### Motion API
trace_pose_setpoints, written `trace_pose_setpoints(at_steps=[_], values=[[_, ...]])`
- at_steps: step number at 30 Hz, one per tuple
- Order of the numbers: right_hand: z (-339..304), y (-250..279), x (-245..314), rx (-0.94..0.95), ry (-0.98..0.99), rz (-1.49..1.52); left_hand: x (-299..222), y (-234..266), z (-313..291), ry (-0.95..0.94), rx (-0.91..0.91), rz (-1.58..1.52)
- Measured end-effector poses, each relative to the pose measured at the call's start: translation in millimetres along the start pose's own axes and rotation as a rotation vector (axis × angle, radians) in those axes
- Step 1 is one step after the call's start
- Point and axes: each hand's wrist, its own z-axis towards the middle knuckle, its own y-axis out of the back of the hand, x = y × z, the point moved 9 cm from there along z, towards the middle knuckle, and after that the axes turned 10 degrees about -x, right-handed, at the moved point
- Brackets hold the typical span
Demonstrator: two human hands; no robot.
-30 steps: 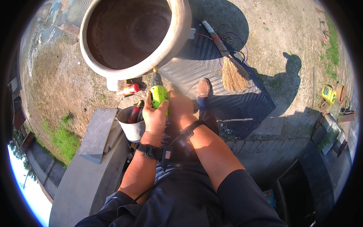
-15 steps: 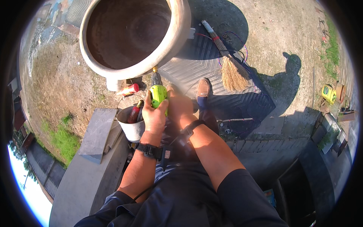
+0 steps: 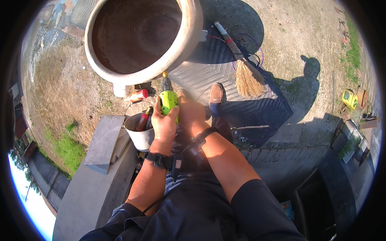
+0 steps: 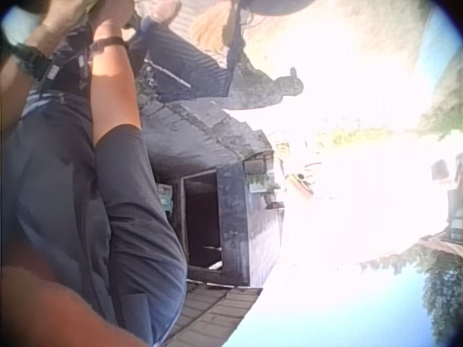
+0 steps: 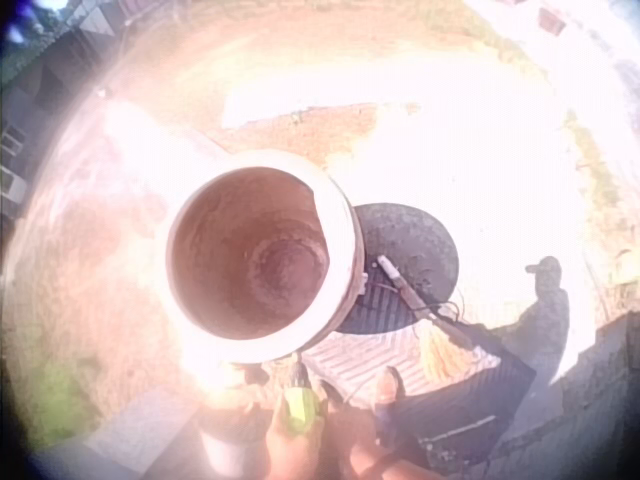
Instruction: Drilling a hole into a large ceramic pot using a power drill.
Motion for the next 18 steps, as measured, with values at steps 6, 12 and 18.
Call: trace_pose_setpoints(at_steps=[6,12,18], values=[[-1.7,3.3,2.0,-0.005,-0.012,0.016,0.9,0.5,-0.4,0.018,0.019,0.015],[-1.5,9.0,4.5,-0.048,0.006,0.073,-2.6,-1.9,-3.3,0.052,0.024,-0.053],[-1.9,10.8,6.4,-0.055,0.007,0.075,-4.1,0.1,-3.4,0.050,0.005,0.004]])
